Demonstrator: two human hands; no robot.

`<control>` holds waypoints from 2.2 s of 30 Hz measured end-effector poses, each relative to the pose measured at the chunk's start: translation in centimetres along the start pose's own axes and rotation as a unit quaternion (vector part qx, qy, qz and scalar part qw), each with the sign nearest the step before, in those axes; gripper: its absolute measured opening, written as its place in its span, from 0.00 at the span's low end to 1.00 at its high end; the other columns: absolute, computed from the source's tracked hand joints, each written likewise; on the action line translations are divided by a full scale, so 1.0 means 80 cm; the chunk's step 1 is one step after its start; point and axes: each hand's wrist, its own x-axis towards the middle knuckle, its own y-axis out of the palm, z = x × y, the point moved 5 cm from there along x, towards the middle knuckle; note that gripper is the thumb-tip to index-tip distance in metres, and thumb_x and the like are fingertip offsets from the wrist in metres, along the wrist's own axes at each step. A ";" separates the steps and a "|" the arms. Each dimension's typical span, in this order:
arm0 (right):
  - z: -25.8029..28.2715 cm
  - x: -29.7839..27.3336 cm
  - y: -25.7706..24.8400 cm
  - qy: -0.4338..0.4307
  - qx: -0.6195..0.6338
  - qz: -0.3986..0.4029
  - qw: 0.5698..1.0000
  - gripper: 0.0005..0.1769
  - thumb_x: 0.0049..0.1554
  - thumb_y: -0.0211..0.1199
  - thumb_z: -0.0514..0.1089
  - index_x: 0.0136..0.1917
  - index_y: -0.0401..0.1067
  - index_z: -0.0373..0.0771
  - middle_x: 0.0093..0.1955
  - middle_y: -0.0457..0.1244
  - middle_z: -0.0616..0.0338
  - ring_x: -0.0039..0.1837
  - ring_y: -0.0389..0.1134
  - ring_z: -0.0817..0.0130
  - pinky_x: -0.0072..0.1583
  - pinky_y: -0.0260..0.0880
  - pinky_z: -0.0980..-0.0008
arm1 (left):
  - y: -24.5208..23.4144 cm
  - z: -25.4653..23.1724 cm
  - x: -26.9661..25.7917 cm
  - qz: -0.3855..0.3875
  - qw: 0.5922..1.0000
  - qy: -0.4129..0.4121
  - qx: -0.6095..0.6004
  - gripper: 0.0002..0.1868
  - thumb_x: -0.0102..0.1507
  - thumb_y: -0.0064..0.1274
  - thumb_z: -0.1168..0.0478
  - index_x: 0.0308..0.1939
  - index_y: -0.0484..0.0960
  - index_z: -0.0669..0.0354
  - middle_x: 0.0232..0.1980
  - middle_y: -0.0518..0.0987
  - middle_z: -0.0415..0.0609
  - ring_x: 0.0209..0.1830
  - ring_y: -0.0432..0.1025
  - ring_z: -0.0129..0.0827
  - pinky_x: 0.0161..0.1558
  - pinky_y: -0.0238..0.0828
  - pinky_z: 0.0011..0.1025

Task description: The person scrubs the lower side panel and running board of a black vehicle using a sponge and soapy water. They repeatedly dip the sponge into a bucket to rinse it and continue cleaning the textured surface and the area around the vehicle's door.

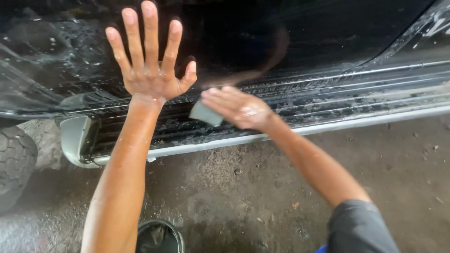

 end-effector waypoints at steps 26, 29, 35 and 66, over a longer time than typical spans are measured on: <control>-0.127 -0.132 -0.095 0.076 0.074 -0.065 0.992 0.27 0.67 0.58 0.39 0.78 0.66 0.40 0.70 0.66 0.57 0.68 0.65 0.64 0.64 0.64 0.59 | -0.010 -0.004 0.010 0.005 1.000 0.011 -0.012 0.30 0.78 0.26 0.46 0.84 0.57 0.46 0.82 0.58 0.59 0.82 0.51 0.59 0.78 0.39 0.63; -0.127 -0.187 -0.064 0.156 -0.176 0.064 0.970 0.29 0.56 0.60 0.43 0.71 0.67 0.49 0.70 0.66 0.66 0.73 0.66 0.66 0.71 0.57 0.46 | -0.006 -0.008 0.009 -0.002 1.000 0.009 -0.012 0.30 0.77 0.25 0.48 0.84 0.57 0.48 0.82 0.57 0.59 0.82 0.50 0.59 0.78 0.38 0.63; -0.036 -0.001 -0.039 -0.011 -0.138 -0.053 0.989 0.37 0.69 0.53 0.48 0.87 0.47 0.42 0.88 0.42 0.57 0.86 0.44 0.65 0.82 0.43 0.55 | -0.004 -0.003 0.006 -0.010 1.000 0.010 0.004 0.30 0.78 0.24 0.47 0.84 0.55 0.45 0.82 0.57 0.58 0.82 0.49 0.57 0.79 0.37 0.61; -0.023 0.015 -0.014 -0.040 -0.191 -0.009 0.981 0.41 0.72 0.48 0.55 0.89 0.38 0.42 0.90 0.35 0.61 0.87 0.39 0.71 0.83 0.44 0.64 | -0.005 0.000 0.004 -0.011 1.000 0.005 -0.006 0.30 0.78 0.26 0.46 0.83 0.57 0.45 0.82 0.58 0.57 0.82 0.50 0.58 0.79 0.38 0.61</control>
